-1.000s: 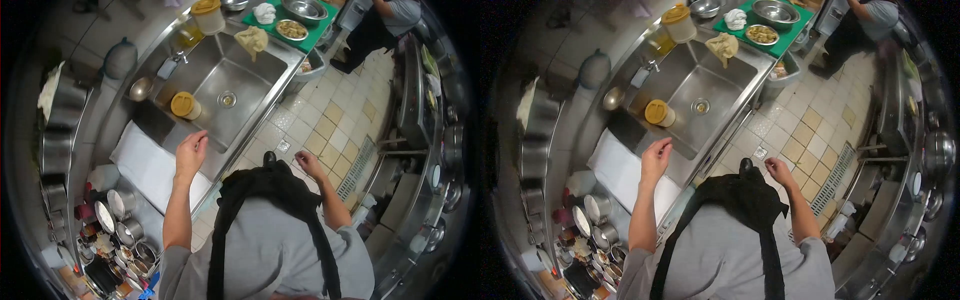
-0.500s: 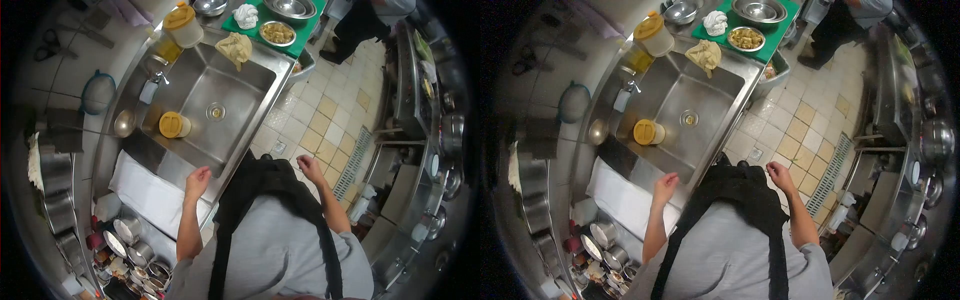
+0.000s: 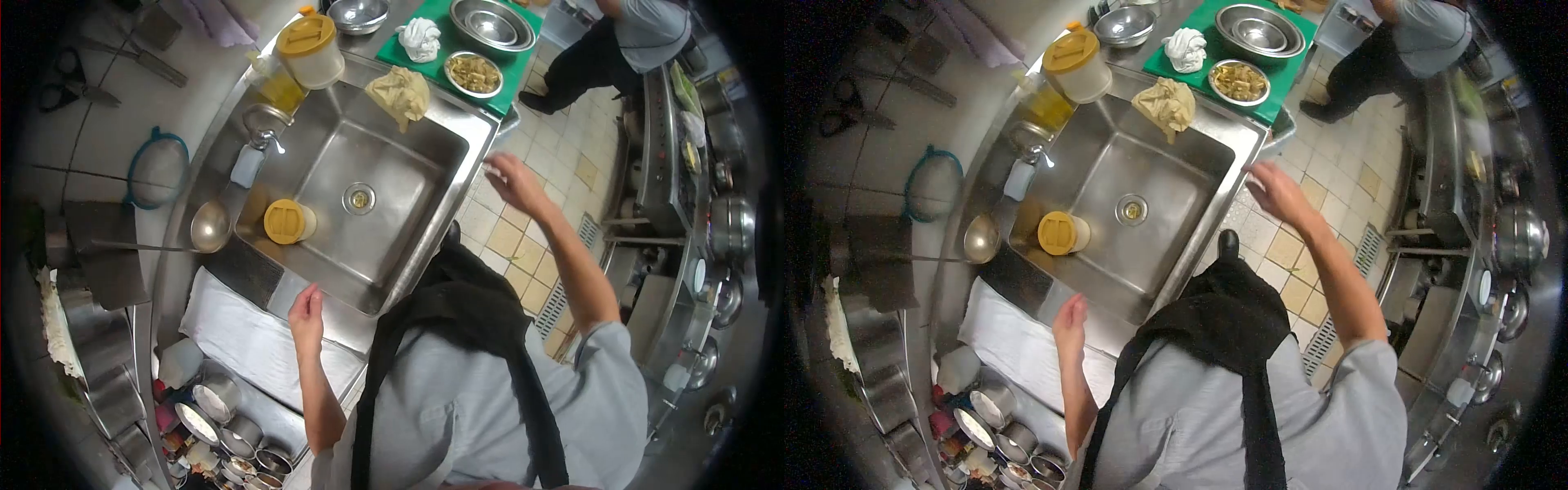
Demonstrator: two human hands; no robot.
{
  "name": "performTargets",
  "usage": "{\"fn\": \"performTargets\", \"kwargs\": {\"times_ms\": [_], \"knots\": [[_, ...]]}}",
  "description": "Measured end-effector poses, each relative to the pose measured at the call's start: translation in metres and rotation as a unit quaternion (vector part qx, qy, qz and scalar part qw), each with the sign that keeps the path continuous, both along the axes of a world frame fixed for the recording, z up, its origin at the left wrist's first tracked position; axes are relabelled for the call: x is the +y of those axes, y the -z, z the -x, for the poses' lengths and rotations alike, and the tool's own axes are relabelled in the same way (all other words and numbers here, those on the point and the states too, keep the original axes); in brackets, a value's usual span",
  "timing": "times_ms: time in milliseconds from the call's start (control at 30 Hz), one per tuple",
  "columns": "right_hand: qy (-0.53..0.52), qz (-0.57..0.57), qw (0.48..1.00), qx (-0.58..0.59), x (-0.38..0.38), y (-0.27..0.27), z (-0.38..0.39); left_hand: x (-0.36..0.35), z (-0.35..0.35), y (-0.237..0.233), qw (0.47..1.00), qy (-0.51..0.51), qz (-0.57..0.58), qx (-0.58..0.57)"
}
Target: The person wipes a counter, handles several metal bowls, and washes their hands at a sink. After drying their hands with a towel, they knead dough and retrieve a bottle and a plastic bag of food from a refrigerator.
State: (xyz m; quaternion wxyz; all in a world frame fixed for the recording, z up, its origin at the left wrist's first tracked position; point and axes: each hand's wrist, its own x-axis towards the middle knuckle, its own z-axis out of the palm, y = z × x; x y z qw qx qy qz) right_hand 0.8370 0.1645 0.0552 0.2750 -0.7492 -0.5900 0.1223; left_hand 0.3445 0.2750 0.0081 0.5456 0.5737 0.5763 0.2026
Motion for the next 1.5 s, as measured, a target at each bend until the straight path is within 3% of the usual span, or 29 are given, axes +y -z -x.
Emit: {"fn": "performTargets", "kwargs": {"times_ms": [33,167,400,633,733,800,867,933,1000,1067,1133,1167,1200,1300,1433,1500], "knots": [[-0.016,-0.002,1.0,-0.014,0.021,-0.005,-0.012,-0.001,-0.001,-0.001,0.997,-0.061,0.006,-0.035],[-0.048,-0.014,0.994,-0.097,0.095,-0.017,-0.052,-0.016,0.008,0.001,0.995,-0.098,0.029,-0.011],[-0.136,-0.05,0.974,-0.171,0.217,-0.021,-0.118,-0.056,-0.026,-0.018,0.963,-0.267,0.015,-0.037],[-0.166,0.068,0.936,-0.303,0.335,0.015,-0.195,-0.107,-0.123,-0.046,0.903,-0.426,0.011,-0.056],[-0.209,0.128,0.934,-0.26,0.363,0.03,-0.216,-0.121,-0.173,-0.073,0.887,-0.458,0.007,-0.047],[-0.246,0.096,0.929,-0.26,0.375,0.039,-0.219,-0.13,-0.192,-0.079,0.882,-0.469,-0.022,-0.041],[-0.275,0.157,0.916,-0.245,0.382,0.034,-0.216,-0.133,-0.209,-0.089,0.87,-0.492,-0.026,-0.023],[-0.299,0.107,0.918,-0.237,0.385,0.032,-0.225,-0.137,-0.218,-0.095,0.869,-0.493,-0.038,-0.02],[-0.319,0.012,0.939,-0.124,0.385,0.02,-0.232,-0.138,-0.223,-0.098,0.864,-0.5,-0.044,-0.024],[-0.331,0.0,0.94,-0.081,0.371,-0.012,-0.227,-0.133,-0.224,-0.098,0.869,-0.489,-0.075,-0.029],[-0.284,-0.059,0.949,0.124,0.348,-0.039,-0.217,-0.122,-0.224,-0.099,0.871,-0.481,-0.085,-0.044],[-0.29,-0.074,0.939,0.169,0.338,-0.052,-0.209,-0.115,-0.225,-0.099,0.883,-0.453,-0.115,-0.042],[-0.297,-0.073,0.937,0.166,0.322,-0.072,-0.195,-0.108,-0.225,-0.1,0.893,-0.424,-0.143,-0.038],[-0.267,-0.034,0.903,0.336,0.269,-0.118,-0.137,-0.082,-0.226,-0.115,0.925,-0.341,-0.163,-0.043],[-0.303,0.0,0.833,0.463,0.206,-0.116,-0.053,-0.068,-0.24,-0.138,0.935,-0.266,-0.219,-0.082],[-0.352,0.031,0.825,0.441,0.177,-0.11,-0.006,-0.066,-0.243,-0.145,0.927,-0.246,-0.272,-0.078]]}}
